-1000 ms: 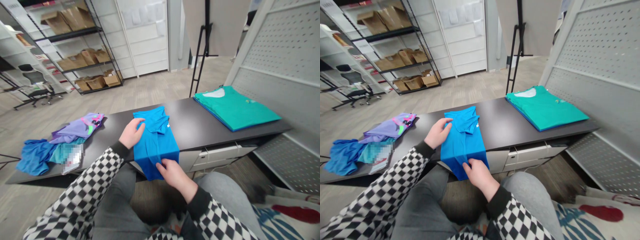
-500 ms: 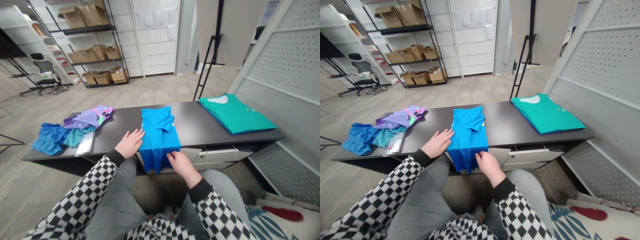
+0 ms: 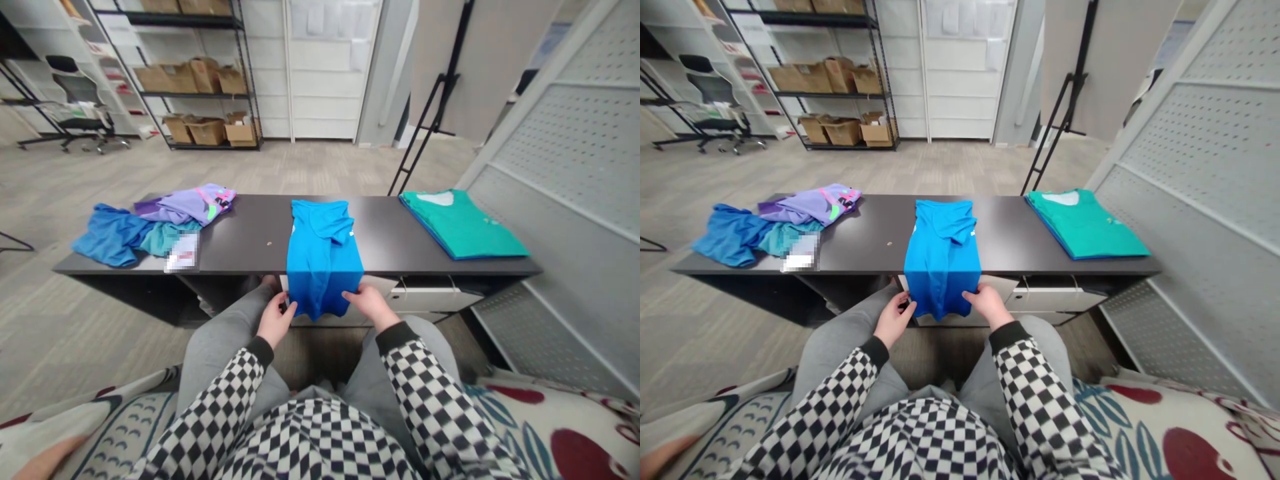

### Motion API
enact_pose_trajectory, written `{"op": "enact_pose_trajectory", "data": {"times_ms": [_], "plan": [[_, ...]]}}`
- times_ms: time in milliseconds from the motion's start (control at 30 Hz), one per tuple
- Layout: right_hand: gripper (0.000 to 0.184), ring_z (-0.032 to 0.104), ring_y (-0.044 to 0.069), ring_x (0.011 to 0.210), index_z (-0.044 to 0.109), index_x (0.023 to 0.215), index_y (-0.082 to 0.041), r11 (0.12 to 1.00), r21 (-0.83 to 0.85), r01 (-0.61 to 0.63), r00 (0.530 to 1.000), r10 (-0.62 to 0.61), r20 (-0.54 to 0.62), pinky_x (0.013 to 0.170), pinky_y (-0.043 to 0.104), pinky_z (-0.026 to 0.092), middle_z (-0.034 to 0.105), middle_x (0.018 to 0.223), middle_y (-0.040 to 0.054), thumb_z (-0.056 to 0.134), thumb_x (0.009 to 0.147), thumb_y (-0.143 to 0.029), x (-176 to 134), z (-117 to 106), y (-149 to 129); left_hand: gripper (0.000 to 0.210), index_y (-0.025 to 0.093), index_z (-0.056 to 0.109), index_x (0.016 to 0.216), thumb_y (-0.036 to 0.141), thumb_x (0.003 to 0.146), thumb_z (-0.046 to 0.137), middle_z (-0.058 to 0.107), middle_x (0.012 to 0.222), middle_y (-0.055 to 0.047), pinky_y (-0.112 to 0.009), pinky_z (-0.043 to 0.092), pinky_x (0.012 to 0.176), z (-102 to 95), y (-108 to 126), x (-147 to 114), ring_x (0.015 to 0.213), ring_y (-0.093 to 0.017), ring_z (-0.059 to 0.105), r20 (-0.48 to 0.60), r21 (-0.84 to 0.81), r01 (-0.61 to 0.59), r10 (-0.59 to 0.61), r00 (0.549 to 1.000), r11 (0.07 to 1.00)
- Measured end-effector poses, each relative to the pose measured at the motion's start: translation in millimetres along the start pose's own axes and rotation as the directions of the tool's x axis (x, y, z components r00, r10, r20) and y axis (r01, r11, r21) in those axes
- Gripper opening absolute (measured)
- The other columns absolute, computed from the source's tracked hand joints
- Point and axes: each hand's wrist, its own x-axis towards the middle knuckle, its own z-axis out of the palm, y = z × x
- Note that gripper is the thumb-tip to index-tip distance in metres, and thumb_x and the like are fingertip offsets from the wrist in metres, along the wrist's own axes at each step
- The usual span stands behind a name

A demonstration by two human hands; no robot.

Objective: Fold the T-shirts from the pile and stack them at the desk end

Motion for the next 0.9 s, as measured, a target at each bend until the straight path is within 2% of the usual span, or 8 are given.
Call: {"op": "enact_pose_trajectory", "data": {"times_ms": [100, 233, 367, 467, 600, 733, 800, 900], "plan": [[0.019, 0.08, 0.03, 0.099, 0.083, 0.098, -0.012, 0.974, 0.224, -0.031, 0.999, 0.022, 0.043, 0.09, 0.037, 0.059, 0.086, 0.103, 0.0157, 0.085, 0.087, -0.027, 1.7, 21.7, 5.7, 0.041, 0.018, 0.072, 0.131, 0.044, 0.099, 0.077, 0.081, 0.133, -0.017, -0.043, 0.061, 0.113, 14.2, 0.4, 10.8, 0.13, -0.031, 0.076, 0.079, -0.031, 0.033, -0.031, 0.996, 0.999], [0.045, 0.08, 0.029, 0.111, 0.081, 0.122, -0.012, 0.925, 0.374, -0.061, 0.992, 0.016, 0.121, 0.1, 0.039, 0.064, 0.087, 0.121, 0.0145, 0.092, 0.08, -0.024, -3.7, 51.3, 23.9, 0.042, 0.019, 0.073, 0.131, 0.042, 0.096, 0.08, 0.083, 0.129, -0.016, -0.046, 0.064, 0.11, 25.7, -5.2, 13.0, 0.122, -0.032, 0.079, 0.161, -0.052, 0.058, -0.049, 0.986, 0.997], [0.057, 0.081, 0.031, 0.112, 0.08, 0.122, -0.011, 0.897, 0.41, -0.164, 0.977, 0.09, 0.193, 0.104, 0.042, 0.065, 0.086, 0.12, 0.0174, 0.099, 0.069, -0.018, -19.6, 69.5, 50.8, 0.033, 0.019, 0.079, 0.111, 0.036, 0.085, 0.089, 0.084, 0.125, -0.017, -0.049, 0.062, 0.112, 27.2, -23.9, 8.0, 0.12, -0.037, 0.08, 0.241, -0.071, 0.127, -0.106, 0.965, 0.989], [0.053, 0.081, 0.031, 0.11, 0.08, 0.116, -0.011, 0.89, 0.389, -0.239, 0.96, 0.157, 0.231, 0.103, 0.042, 0.064, 0.087, 0.114, 0.0174, 0.1, 0.066, -0.015, -34.0, 74.1, 65.1, 0.043, 0.018, 0.08, 0.11, 0.031, 0.073, 0.096, 0.086, 0.12, -0.016, -0.05, 0.064, 0.109, 24.5, -35.6, 1.7, 0.118, -0.038, 0.081, 0.308, -0.125, 0.212, -0.165, 0.937, 0.969], [0.047, 0.081, 0.031, 0.101, 0.08, 0.108, -0.013, 0.872, 0.372, -0.318, 0.94, 0.239, 0.244, 0.095, 0.042, 0.066, 0.087, 0.102, 0.0138, 0.101, 0.065, -0.016, -50.4, 77.9, 67.7, 0.05, 0.015, 0.08, 0.108, 0.025, 0.063, 0.1, 0.087, 0.109, -0.015, -0.048, 0.065, 0.105, 20.8, -39.1, -10.6, 0.111, -0.036, 0.082, 0.386, -0.209, 0.328, -0.23, 0.893, 0.921], [0.041, 0.081, 0.03, 0.085, 0.077, 0.109, -0.013, 0.822, 0.428, -0.375, 0.923, 0.287, 0.258, 0.074, 0.04, 0.068, 0.086, 0.098, 0.0151, 0.094, 0.072, -0.02, -74.1, 87.4, 61.7, 0.04, 0.013, 0.079, 0.099, 0.029, 0.067, 0.097, 0.086, 0.096, -0.016, -0.045, 0.068, 0.091, 14.9, -32.5, -33.0, 0.096, -0.033, 0.083, 0.43, -0.272, 0.434, -0.296, 0.853, 0.859], [0.042, 0.08, 0.028, 0.081, 0.073, 0.118, -0.014, 0.791, 0.472, -0.389, 0.919, 0.293, 0.265, 0.067, 0.038, 0.067, 0.085, 0.102, 0.0153, 0.088, 0.079, -0.022, -92.3, 92.2, 58.9, 0.042, 0.013, 0.079, 0.106, 0.035, 0.075, 0.094, 0.085, 0.098, -0.016, -0.043, 0.068, 0.084, 9.3, -26.6, -50.0, 0.092, -0.032, 0.083, 0.441, -0.306, 0.477, -0.322, 0.838, 0.824], [0.049, 0.079, 0.025, 0.08, 0.065, 0.13, -0.018, 0.742, 0.562, -0.365, 0.931, 0.281, 0.234, 0.064, 0.037, 0.067, 0.083, 0.11, 0.0133, 0.082, 0.085, -0.025, -124.9, 93.0, 53.5, 0.055, 0.015, 0.073, 0.126, 0.041, 0.081, 0.09, 0.085, 0.11, -0.017, -0.04, 0.068, 0.075, -1.4, -14.6, -80.6, 0.091, -0.03, 0.083, 0.443, -0.391, 0.528, -0.349, 0.826, 0.754]]}}
